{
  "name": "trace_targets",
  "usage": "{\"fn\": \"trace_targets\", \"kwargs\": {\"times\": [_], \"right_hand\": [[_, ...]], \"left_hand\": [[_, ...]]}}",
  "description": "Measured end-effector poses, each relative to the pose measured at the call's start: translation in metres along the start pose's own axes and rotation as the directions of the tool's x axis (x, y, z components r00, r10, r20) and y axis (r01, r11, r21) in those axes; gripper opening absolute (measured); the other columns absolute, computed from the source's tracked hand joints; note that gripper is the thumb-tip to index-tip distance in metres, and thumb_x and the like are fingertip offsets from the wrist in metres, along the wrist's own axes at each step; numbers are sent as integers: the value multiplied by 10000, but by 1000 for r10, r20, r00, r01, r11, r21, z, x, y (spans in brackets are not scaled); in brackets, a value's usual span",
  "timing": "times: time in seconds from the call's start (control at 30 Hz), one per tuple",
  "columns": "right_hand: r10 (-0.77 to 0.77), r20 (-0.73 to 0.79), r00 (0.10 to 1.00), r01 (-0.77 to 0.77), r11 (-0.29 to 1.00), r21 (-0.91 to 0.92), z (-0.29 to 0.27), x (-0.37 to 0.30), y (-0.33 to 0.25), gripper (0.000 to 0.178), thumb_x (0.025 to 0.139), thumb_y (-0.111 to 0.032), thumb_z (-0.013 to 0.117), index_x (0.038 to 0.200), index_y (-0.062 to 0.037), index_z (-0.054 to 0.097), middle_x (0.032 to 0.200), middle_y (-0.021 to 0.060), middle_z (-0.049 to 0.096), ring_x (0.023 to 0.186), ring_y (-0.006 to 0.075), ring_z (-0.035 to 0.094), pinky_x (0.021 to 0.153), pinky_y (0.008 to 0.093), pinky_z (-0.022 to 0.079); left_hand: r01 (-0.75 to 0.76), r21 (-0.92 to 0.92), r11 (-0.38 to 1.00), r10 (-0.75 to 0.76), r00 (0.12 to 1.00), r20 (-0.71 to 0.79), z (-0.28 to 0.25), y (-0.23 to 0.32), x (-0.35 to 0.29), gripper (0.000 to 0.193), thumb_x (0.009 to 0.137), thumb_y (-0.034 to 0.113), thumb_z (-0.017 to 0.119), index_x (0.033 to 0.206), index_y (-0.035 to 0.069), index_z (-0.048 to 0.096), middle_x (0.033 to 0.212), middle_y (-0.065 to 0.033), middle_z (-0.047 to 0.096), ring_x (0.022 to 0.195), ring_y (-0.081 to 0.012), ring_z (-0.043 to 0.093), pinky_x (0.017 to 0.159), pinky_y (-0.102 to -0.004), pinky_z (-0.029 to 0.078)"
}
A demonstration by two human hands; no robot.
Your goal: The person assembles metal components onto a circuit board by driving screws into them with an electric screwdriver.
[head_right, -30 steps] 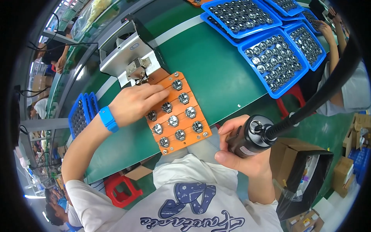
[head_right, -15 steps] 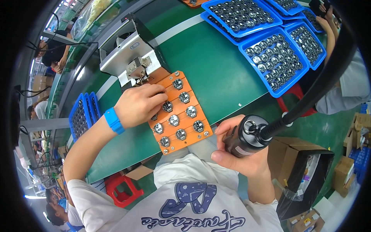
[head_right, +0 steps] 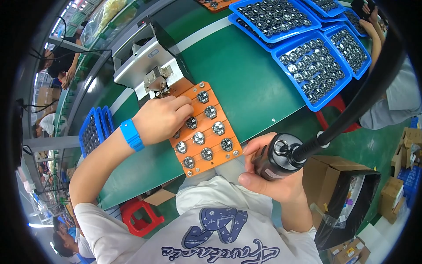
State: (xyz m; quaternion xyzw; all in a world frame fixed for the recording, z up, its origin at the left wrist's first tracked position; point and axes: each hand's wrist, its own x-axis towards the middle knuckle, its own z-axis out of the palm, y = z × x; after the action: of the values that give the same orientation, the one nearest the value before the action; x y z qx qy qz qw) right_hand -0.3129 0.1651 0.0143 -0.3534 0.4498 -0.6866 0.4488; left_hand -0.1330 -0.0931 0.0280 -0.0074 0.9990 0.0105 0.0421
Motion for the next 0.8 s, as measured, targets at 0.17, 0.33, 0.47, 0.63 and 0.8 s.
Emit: {"fn": "trace_targets", "kwargs": {"times": [0.17, 0.33, 0.47, 0.63, 0.8], "right_hand": [[17, -9, 1000, -17, 1000, 3, 3, 0, -4, 457, 679, 19, 812, 1056, 26, 554, 777, 96, 616, 660, 139, 624, 578, 253, 507], [2, -18, 1000, -2, 1000, 14, 3, 3, -2, 433, 695, 44, 818, 1055, 26, 578, 788, 83, 620, 665, 119, 606, 566, 240, 463], [21, -30, 999, -21, 1000, -1, 1, 2, -5, 439, 687, 29, 812, 1045, 24, 559, 780, 101, 615, 669, 144, 628, 579, 257, 512], [-7, -7, 1000, 7, 1000, -28, -2, 6, -3, 441, 691, 29, 814, 1049, 23, 556, 792, 102, 615, 675, 147, 628, 586, 259, 513], [24, -4, 1000, -24, 1000, 10, 5, 5, -1, 455, 692, 35, 809, 1065, 18, 549, 804, 102, 614, 678, 151, 627, 603, 269, 511]], "left_hand": [[-23, -18, 1000, 22, 999, -42, 5, -1, -1, 238, 856, 109, 654, 1060, 49, 547, 1113, -82, 602, 822, -252, 675, 651, -357, 570], [-68, -33, 997, 63, 988, -138, 9, -2, -1, 264, 807, 75, 624, 1053, 26, 542, 1142, -112, 588, 832, -233, 681, 621, -356, 580], [-51, -93, 994, 32, 981, -191, -7, -2, -7, 255, 815, 82, 660, 1051, 55, 567, 1170, -106, 603, 853, -247, 695, 619, -357, 581], [84, -108, 991, -130, 828, -546, -43, -11, -17, 223, 817, 58, 743, 998, 74, 614, 975, -89, 638, 796, -271, 665, 636, -349, 548], [401, -382, 833, -551, 535, -640, -82, -66, -25, 116, 948, 108, 673, 977, 7, 623, 867, -104, 635, 708, -194, 589, 661, -292, 486]]}}
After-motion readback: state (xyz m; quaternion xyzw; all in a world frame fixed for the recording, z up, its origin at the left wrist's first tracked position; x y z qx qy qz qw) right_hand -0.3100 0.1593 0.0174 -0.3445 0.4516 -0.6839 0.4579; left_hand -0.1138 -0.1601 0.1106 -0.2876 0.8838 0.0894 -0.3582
